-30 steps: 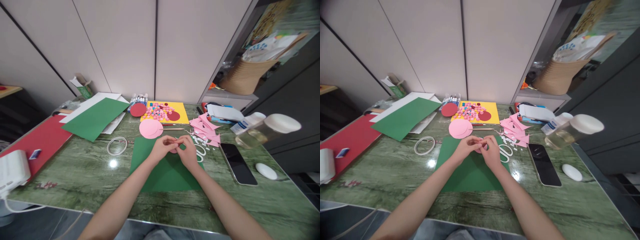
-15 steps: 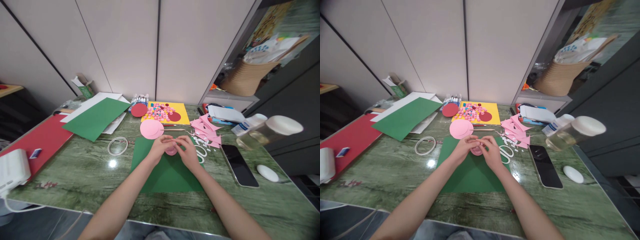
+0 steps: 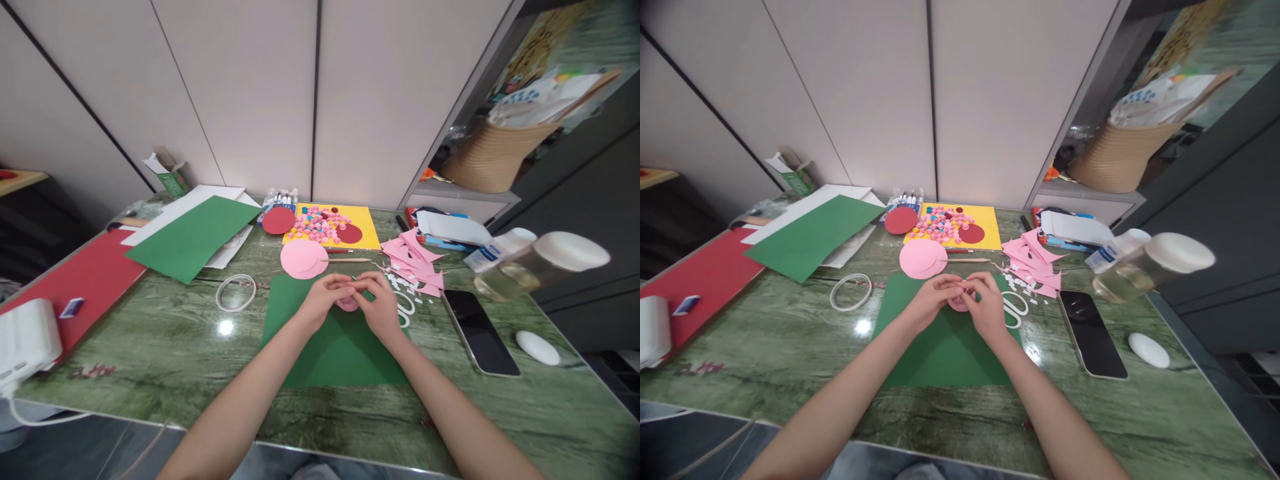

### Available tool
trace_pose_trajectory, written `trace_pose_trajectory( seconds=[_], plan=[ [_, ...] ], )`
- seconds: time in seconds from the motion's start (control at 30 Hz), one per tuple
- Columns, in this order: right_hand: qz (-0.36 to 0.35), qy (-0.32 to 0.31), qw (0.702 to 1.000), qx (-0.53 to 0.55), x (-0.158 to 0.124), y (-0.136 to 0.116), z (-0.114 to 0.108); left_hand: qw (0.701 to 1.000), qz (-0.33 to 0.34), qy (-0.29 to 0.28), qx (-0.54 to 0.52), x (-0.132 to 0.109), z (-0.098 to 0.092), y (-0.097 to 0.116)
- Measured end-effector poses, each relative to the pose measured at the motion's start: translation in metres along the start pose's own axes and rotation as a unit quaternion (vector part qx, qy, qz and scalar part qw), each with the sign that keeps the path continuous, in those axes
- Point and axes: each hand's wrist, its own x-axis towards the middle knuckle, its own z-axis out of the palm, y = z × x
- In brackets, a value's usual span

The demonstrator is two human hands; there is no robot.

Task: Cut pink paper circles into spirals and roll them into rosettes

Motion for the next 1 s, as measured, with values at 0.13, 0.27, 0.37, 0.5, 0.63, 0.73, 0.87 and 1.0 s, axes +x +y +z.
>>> trace_pose_trajectory(
  seconds=[0.13,0.27,0.37,0.5,0.63,0.73,0.87,1.0],
  plan=[
    [0.006,0.011,1.0,-0.003,0.001,-0.0023,-0.0004,1.0,0.009,-0.012,0.012,0.0002,-0.002,-0.0007],
    [0.004,0.001,1.0,-0.003,0.0022,-0.0029,-0.0007,1.0,0.013,-0.015,0.015,-0.0005,-0.0014,0.0003],
    [-0.001,0.0,1.0,-0.004,0.0022,-0.0019,-0.0009,1.0,0.007,0.009,0.0,-0.0018,0.0004,0.002],
    [-0.007,-0.003,1.0,0.004,0.0012,-0.0006,-0.0012,0.999,0.007,0.037,-0.014,-0.0017,0.0006,0.0031],
    [-0.018,-0.017,1.0,0.005,0.0012,0.001,-0.0018,1.0,0.006,0.029,0.003,-0.0001,-0.0024,0.002],
    [-0.027,-0.042,0.999,0.007,0.0015,0.0033,-0.0019,0.999,0.008,0.026,0.024,0.0008,-0.0045,0.0009],
    [-0.027,-0.06,0.998,0.013,0.0014,0.0054,-0.0011,0.999,0.008,0.025,0.03,0.0014,-0.0054,0.0002],
    [-0.007,-0.041,0.999,0.012,0.0016,0.0035,-0.001,0.999,0.009,0.023,0.023,0.0004,-0.0031,0.0004]
  ],
)
